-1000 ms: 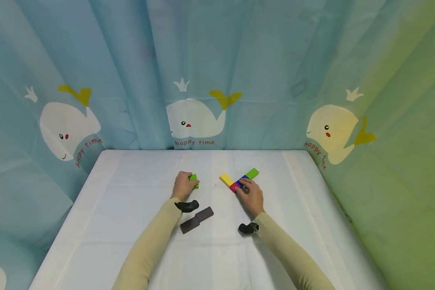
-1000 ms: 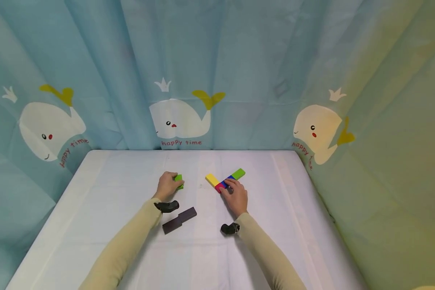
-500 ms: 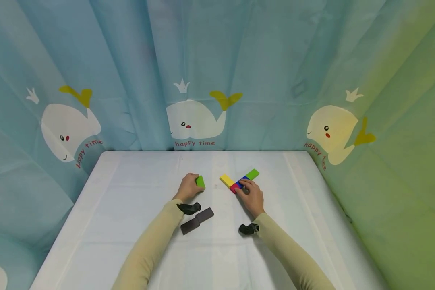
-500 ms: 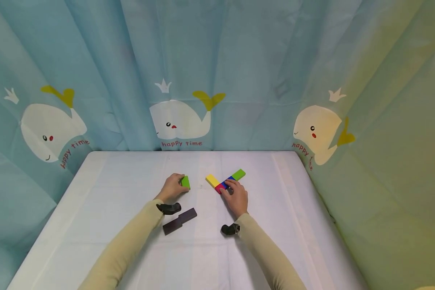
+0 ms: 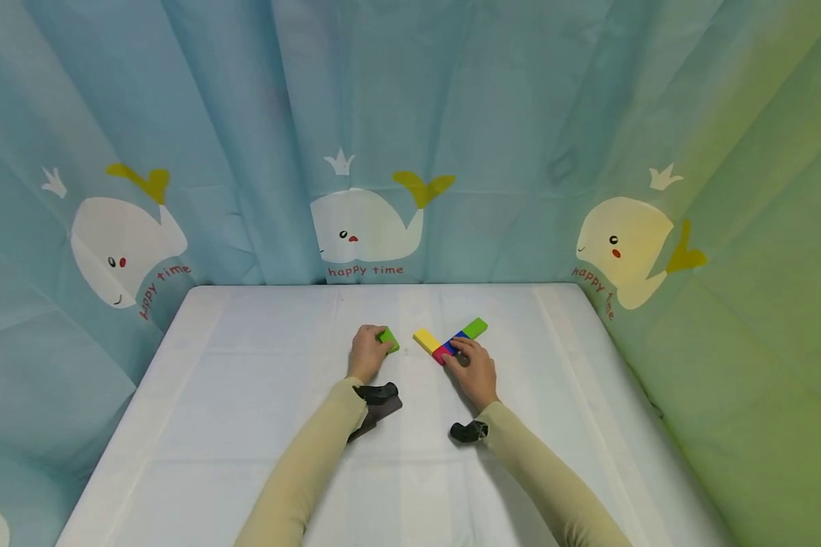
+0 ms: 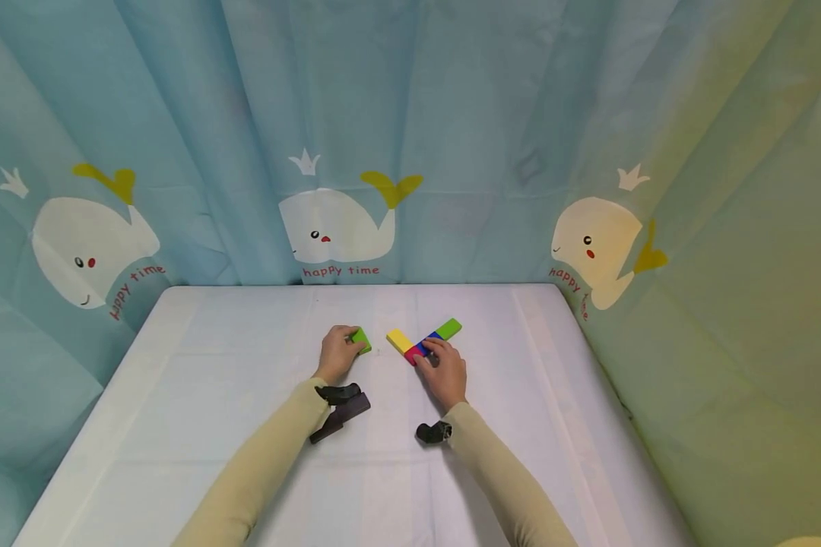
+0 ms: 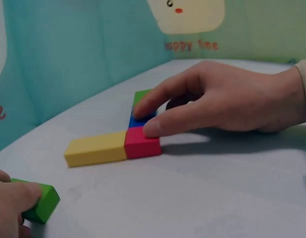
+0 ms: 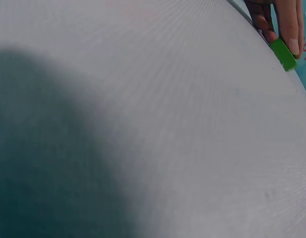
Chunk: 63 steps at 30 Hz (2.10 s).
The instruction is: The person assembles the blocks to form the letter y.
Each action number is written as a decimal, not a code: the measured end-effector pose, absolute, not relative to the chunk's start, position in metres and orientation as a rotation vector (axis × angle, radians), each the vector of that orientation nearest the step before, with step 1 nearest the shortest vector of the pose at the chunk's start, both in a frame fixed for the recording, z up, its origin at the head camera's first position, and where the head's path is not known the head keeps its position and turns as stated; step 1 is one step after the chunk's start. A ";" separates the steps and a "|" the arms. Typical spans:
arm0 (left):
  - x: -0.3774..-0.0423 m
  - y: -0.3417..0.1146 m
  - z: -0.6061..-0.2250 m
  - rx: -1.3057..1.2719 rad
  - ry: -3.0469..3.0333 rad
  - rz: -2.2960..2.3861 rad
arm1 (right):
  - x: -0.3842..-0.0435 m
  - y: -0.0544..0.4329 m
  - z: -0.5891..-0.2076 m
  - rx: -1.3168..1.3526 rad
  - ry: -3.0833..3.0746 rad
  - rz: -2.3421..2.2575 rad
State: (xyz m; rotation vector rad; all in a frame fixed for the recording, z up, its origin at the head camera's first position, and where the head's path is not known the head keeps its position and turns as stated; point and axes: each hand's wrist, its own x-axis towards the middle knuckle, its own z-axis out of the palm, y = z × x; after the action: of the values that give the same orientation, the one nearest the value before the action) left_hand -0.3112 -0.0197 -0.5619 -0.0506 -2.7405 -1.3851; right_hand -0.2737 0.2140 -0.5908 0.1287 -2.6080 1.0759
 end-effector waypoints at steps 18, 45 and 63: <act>-0.317 0.007 -0.561 0.047 -2.689 -1.375 | -0.272 0.215 -0.589 0.076 -2.634 1.110; -0.341 0.035 -0.554 0.159 -2.580 -1.551 | -0.271 0.212 -0.587 0.077 -2.618 1.063; -0.339 0.038 -0.550 0.163 -2.613 -1.571 | -0.271 0.213 -0.590 0.063 -2.618 1.053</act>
State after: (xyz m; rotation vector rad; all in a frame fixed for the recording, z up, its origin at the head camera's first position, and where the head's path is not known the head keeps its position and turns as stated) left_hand -0.3388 0.0382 -0.5499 0.1630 -2.6133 -1.5705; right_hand -0.2712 0.2130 -0.5898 0.0630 -2.6177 1.0532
